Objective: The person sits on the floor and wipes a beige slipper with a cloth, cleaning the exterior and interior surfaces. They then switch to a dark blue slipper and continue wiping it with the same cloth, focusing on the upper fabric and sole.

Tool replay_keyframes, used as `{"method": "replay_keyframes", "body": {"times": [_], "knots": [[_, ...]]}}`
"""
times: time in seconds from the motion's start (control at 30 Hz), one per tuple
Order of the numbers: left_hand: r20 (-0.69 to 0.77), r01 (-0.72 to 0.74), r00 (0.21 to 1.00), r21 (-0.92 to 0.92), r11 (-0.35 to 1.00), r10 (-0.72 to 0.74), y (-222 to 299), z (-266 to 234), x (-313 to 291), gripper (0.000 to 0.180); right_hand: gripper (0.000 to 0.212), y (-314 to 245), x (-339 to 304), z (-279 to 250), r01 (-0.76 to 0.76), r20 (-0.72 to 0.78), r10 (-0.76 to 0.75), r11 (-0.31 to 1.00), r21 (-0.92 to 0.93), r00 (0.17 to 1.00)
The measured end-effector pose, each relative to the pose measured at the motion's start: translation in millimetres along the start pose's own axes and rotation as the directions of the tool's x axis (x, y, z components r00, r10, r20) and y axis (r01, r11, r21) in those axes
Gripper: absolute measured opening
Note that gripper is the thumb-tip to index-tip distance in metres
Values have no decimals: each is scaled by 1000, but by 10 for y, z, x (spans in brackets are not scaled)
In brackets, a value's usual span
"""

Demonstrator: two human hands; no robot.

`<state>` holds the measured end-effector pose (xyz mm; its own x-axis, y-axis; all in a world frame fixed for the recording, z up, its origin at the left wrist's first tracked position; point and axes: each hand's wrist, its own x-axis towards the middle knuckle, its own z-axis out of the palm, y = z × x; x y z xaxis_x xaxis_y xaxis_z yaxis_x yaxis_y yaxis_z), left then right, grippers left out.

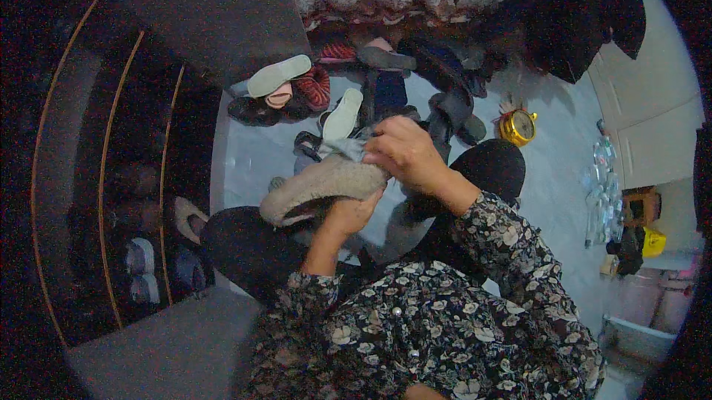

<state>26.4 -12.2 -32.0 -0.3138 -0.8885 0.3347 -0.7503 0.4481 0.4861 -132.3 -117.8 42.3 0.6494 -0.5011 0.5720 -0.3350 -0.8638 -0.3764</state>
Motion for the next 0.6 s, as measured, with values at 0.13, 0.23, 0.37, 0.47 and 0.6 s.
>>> {"method": "replay_keyframes", "body": {"times": [0.13, 0.23, 0.37, 0.47, 0.6], "knots": [[5, 308, 937, -482, 820, -348, 120, -90, 105, 29, 17, 211, 34, -65, -102, -177, 91, 993, -53, 980], [140, 294, 832, -932, 214, -537, 69, -138, 112, 31, 19, 210, 108, -138, -186, -248, 176, 982, -20, 953], [262, 42, 816, -916, -400, -515, 222, -325, 315, 38, 20, 205, 40, -107, -276, -286, 279, 960, 51, 917], [287, -15, 772, -884, -466, -568, 151, -402, 335, 44, 22, 175, 56, -45, -340, -308, 363, 932, 128, 879], [301, -77, 746, -847, -526, -594, 112, -467, 361, 47, 23, 103, -34, 94, -361, -346, 376, 926, 109, 860]]}}
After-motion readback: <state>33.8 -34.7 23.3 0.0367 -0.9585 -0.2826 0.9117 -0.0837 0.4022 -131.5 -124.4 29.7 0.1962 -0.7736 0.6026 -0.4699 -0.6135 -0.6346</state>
